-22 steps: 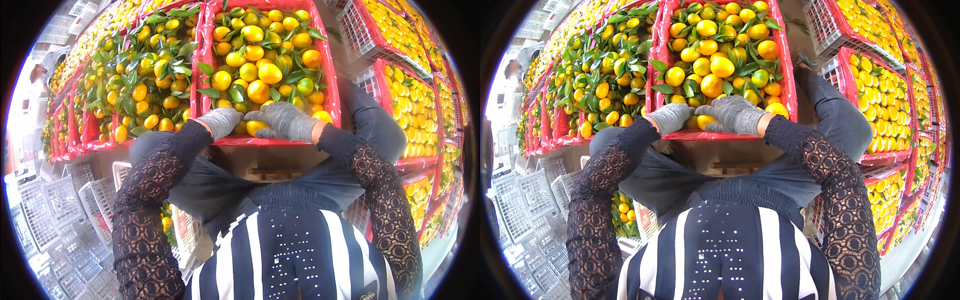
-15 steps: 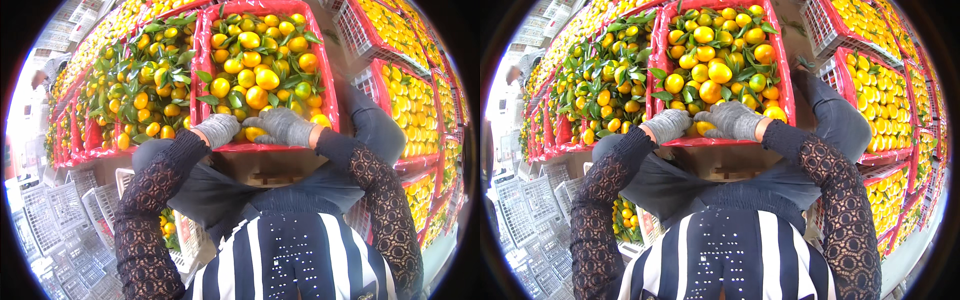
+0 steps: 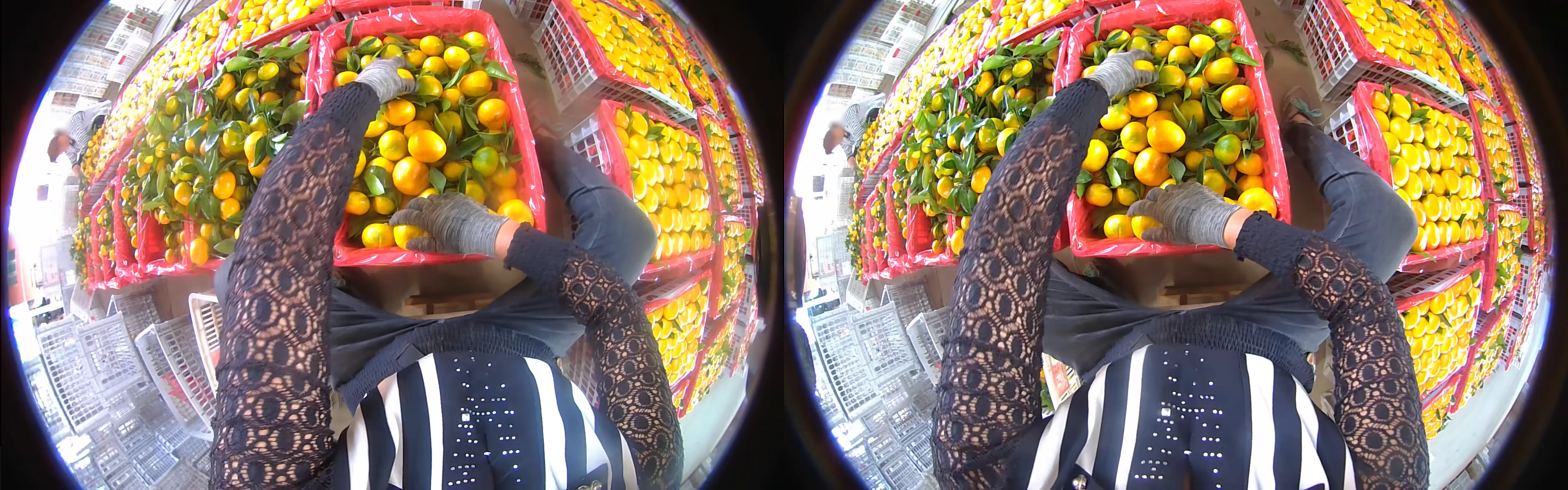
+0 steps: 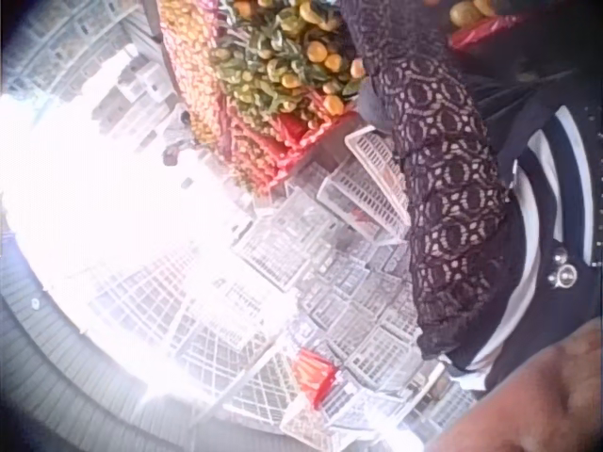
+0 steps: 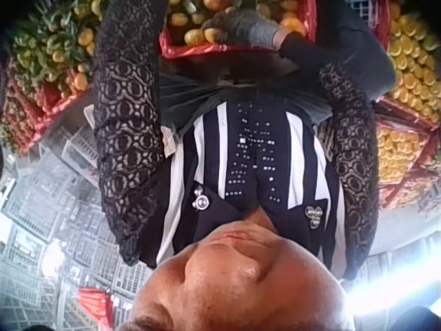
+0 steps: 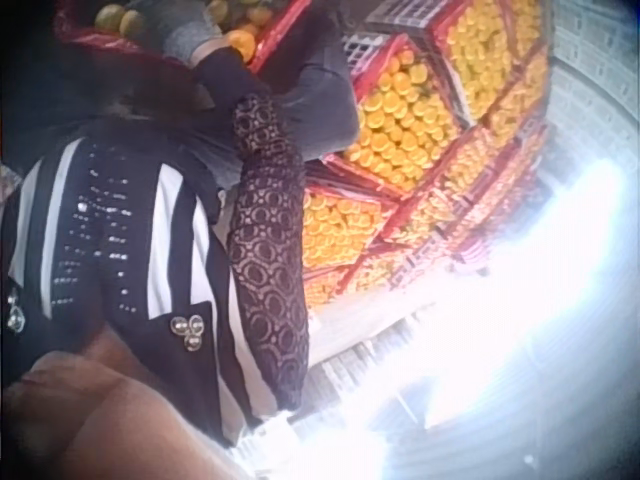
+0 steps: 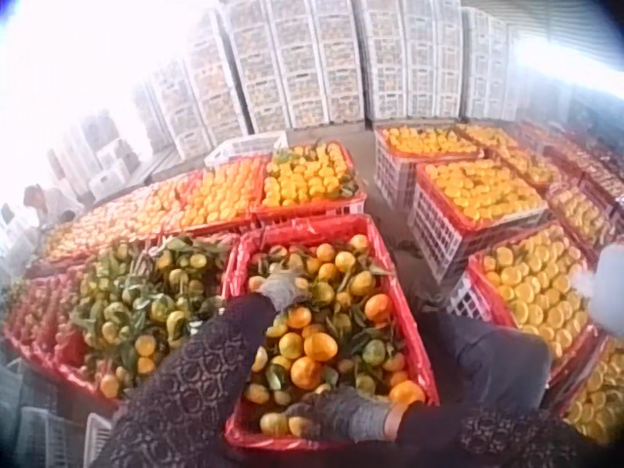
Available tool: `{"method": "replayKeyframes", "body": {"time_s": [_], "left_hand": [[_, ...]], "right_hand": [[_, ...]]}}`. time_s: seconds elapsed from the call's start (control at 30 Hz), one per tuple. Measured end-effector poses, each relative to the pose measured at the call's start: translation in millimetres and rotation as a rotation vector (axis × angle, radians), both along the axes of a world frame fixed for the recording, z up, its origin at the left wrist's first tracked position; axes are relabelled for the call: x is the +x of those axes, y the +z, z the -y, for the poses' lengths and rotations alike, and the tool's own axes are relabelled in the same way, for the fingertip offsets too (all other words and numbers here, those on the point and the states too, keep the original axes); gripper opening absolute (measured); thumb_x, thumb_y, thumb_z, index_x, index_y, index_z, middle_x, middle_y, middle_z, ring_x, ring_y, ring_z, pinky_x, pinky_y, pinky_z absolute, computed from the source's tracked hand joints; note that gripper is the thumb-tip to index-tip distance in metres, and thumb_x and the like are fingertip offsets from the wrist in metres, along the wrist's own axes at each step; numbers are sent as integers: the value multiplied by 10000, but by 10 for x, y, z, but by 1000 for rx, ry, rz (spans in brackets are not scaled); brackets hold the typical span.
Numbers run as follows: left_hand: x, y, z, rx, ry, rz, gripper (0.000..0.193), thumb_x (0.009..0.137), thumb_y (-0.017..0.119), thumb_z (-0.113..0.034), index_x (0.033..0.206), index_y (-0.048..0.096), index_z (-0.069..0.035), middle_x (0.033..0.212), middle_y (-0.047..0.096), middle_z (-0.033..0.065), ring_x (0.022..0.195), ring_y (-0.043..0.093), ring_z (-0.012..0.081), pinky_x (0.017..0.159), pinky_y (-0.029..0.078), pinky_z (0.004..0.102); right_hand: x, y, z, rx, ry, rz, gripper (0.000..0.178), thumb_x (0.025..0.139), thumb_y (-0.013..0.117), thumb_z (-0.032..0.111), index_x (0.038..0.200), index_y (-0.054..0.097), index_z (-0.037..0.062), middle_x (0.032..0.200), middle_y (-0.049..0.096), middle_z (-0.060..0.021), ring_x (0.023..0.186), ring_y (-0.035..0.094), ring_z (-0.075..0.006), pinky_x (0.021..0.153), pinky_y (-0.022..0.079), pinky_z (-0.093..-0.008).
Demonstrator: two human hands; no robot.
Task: The person sits among red crates of oranges and repeatedly picks individual fruits, removes leaves, and transfers them into a white basket. The person continues this sorting process across multiple crates.
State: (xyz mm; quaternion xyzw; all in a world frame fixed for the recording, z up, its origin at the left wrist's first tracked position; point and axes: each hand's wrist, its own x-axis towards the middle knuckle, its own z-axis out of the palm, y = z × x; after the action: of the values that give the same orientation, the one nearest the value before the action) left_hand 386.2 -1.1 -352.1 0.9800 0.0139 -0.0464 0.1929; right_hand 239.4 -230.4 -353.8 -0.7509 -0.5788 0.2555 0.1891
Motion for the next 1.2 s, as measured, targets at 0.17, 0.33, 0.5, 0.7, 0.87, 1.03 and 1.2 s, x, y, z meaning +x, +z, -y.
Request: {"method": "replayKeyframes", "body": {"time_s": [0.17, 0.33, 0.5, 0.7, 0.87, 1.03, 1.2], "left_hand": [[-586, 151, 34, -264, -132, 459, 523, 729, 764, -208, 1185, 559, -57, 1154, 592, 152, 1066, 580, 327, 913, 465, 388], [-1971, 166, 15, -601, 36, -96, 481, 728, 668, -18, 1189, 549, -88, 1070, 539, 111, 956, 571, 217, 853, 478, 308], [-2294, 99, 201, -401, -90, 49, 633, 699, 601, 35, 1303, 511, -135, 1228, 502, 134, 1152, 520, 326, 947, 459, 387], [-1847, 168, 307, -172, -86, 44, 578, 739, 613, 5, 1294, 516, -126, 1233, 523, 168, 1153, 528, 335, 940, 480, 394], [-1648, 126, 168, -79, -80, 67, 521, 762, 629, -35, 1263, 531, -135, 1261, 536, 165, 1194, 513, 337, 1004, 444, 423], [-1422, 165, 234, 66, -393, -157, 418, 754, 644, -107, 1167, 588, -136, 1225, 543, 130, 1142, 528, 378, 983, 440, 460], [-1194, 296, 262, 218, -396, -130, 433, 722, 624, -53, 1153, 596, -91, 1204, 555, 132, 1140, 534, 354, 967, 452, 438]], "right_hand": [[19, 66, 18, -77, -13, -44, 500, 898, 573, 393, 1322, 516, 135, 1078, 660, -161, 992, 632, -361, 854, 492, -477], [36, 63, 37, -90, -13, -23, 505, 883, 581, 405, 1302, 527, 129, 1000, 665, -182, 935, 641, -368, 809, 501, -471], [21, 1, 51, 16, -20, -34, 490, 871, 589, 406, 1270, 546, 125, 996, 662, -186, 930, 644, -359, 811, 506, -459], [-3, -2, 69, -13, -61, -57, 463, 886, 575, 408, 1263, 557, 140, 1008, 667, -181, 943, 644, -364, 830, 504, -455], [-5, 18, 49, -82, -24, 8, 494, 881, 586, 408, 1287, 545, 128, 1006, 667, -189, 930, 647, -368, 819, 507, -454], [3, 21, 45, -69, -22, -14, 511, 877, 591, 405, 1297, 537, 119, 1007, 667, -190, 930, 645, -370, 821, 505, -455], [-2, 54, 34, -105, -19, -12, 516, 888, 581, 403, 1312, 521, 113, 1052, 663, -180, 986, 631, -361, 858, 487, -458]]}}
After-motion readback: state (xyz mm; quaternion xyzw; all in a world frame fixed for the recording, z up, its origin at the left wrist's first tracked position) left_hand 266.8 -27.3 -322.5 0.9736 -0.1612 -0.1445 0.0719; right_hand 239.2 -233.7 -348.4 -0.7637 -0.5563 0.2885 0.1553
